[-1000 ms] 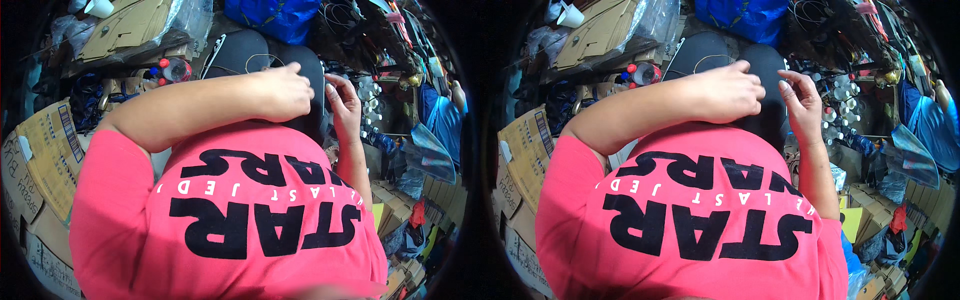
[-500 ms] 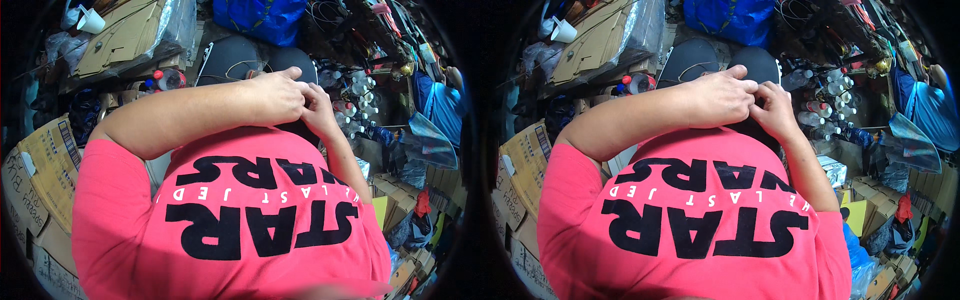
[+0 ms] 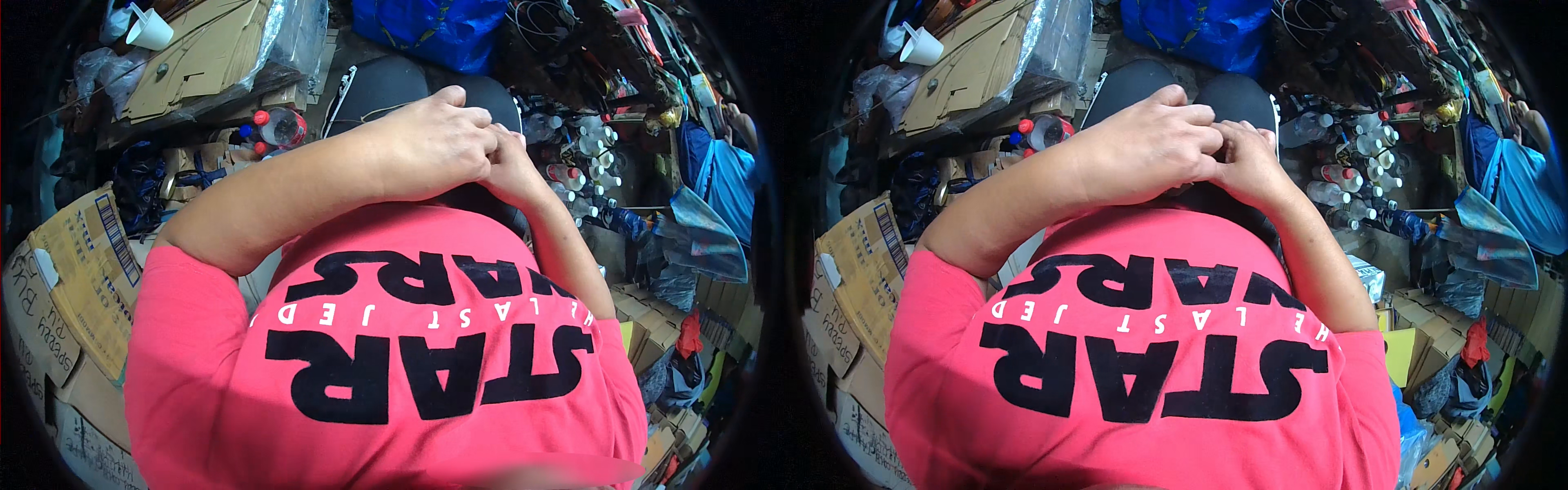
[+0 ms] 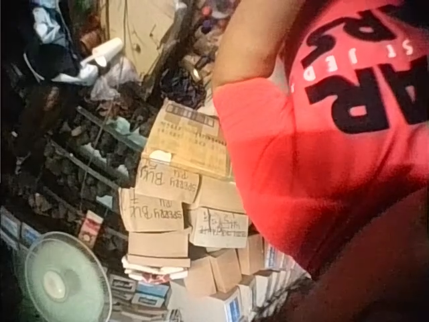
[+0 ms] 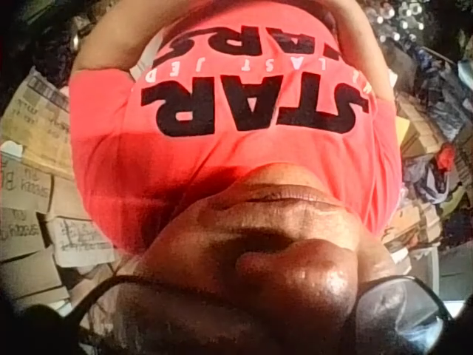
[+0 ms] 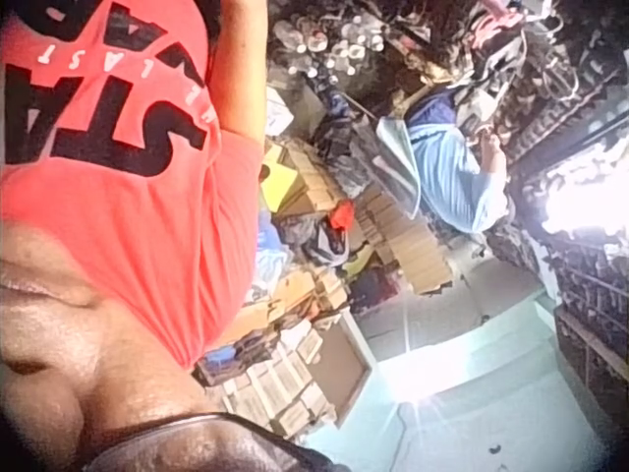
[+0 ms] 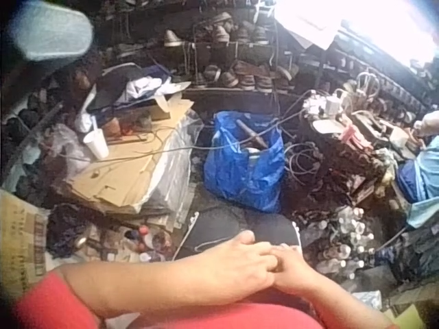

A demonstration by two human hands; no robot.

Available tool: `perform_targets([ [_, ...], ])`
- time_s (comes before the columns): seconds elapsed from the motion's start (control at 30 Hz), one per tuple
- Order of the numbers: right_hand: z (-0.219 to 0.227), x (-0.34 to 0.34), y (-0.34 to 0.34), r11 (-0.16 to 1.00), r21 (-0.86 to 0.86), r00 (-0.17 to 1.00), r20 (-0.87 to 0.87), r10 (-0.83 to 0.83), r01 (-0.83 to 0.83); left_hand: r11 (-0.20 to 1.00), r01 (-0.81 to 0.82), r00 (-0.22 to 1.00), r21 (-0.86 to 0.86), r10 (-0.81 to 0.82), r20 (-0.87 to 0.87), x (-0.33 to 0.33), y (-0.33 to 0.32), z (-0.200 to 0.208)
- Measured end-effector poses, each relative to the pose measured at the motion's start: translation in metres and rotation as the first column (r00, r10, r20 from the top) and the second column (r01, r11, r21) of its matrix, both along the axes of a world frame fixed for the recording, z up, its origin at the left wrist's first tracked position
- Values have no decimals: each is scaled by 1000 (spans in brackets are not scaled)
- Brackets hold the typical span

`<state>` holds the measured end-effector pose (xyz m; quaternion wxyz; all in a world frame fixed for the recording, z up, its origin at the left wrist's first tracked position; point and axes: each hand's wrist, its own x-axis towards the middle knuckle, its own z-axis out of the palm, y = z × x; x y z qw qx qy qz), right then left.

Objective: Stitching together leather components of a shoe by hand using a needle and thread.

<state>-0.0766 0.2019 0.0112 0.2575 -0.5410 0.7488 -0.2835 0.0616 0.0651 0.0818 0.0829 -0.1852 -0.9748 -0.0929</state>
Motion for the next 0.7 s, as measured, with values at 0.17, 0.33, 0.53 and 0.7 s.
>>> perform_targets([
  [0.17, -9, 9, -10, 995, 99, 985, -174, -6, 23, 999, -1, 1000, -33, 0, -11, 6, 2, -7],
  [0.33, -11, 8, -15, 999, 45, 932, -361, 32, -16, 970, -50, 995, 236, 68, -67, 17, -4, -20],
  [0.53, -7, -5, 1, 985, -87, 889, 449, -92, 147, 808, -312, 933, 500, 359, 2, 57, -47, -19],
  [0.7, 2, 9, -20, 969, 164, 979, 59, -197, 185, 811, -373, 913, 450, 407, 23, 63, -50, -35],
])
